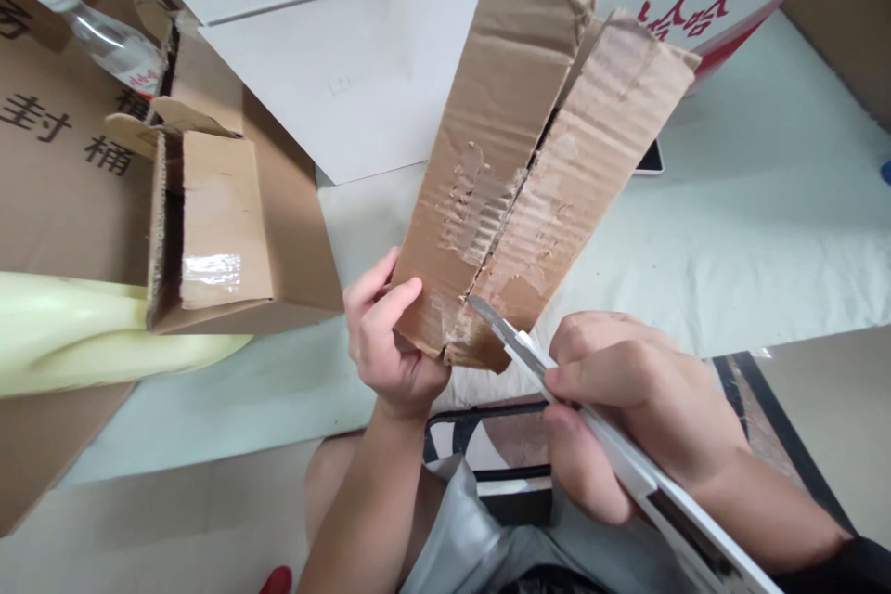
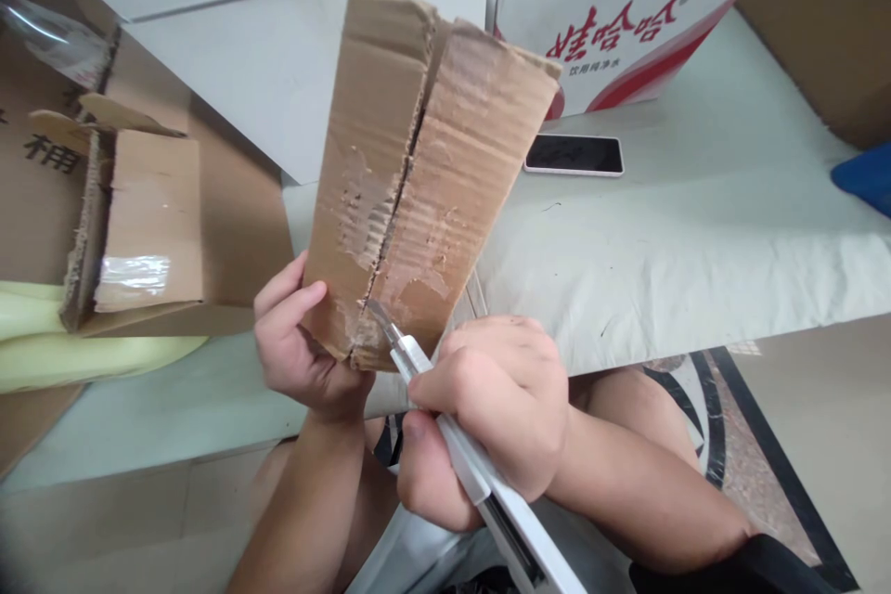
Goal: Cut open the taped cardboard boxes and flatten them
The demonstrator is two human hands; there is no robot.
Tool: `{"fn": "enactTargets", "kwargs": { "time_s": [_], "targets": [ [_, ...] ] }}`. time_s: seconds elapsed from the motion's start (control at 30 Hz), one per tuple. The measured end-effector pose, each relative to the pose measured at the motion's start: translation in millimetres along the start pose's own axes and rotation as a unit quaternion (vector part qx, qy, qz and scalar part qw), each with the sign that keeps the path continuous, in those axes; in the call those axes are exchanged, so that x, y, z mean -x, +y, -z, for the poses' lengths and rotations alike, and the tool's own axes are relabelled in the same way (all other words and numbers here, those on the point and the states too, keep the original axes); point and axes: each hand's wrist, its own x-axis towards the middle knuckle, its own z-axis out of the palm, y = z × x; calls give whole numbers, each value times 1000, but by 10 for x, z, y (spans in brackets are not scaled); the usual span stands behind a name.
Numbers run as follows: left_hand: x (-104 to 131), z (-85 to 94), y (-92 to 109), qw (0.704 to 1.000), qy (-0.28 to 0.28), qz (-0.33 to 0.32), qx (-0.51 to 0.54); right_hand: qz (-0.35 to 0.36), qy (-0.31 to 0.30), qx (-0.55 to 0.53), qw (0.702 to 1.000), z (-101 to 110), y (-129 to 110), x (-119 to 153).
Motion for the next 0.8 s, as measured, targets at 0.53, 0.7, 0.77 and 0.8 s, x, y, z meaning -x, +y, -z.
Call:
{"fn": "enactTargets", "kwargs": {
  "time_s": [0.53, 0.7, 0.77, 0.8],
  "targets": [
    [57, 17, -68, 1000, 0, 22, -6, 72, 72, -42, 994, -233, 7, -40],
    [93, -89, -113, 994, 46, 38, 94, 72, 59, -40, 995, -219, 12, -60],
    [102, -105, -100, 991, 41, 55, 112, 76, 61, -42, 994, -229, 17, -58],
    [105, -106, -92, 991, 36, 64, 112, 77, 64, -44, 994, -234, 19, -55]
  ]
}}
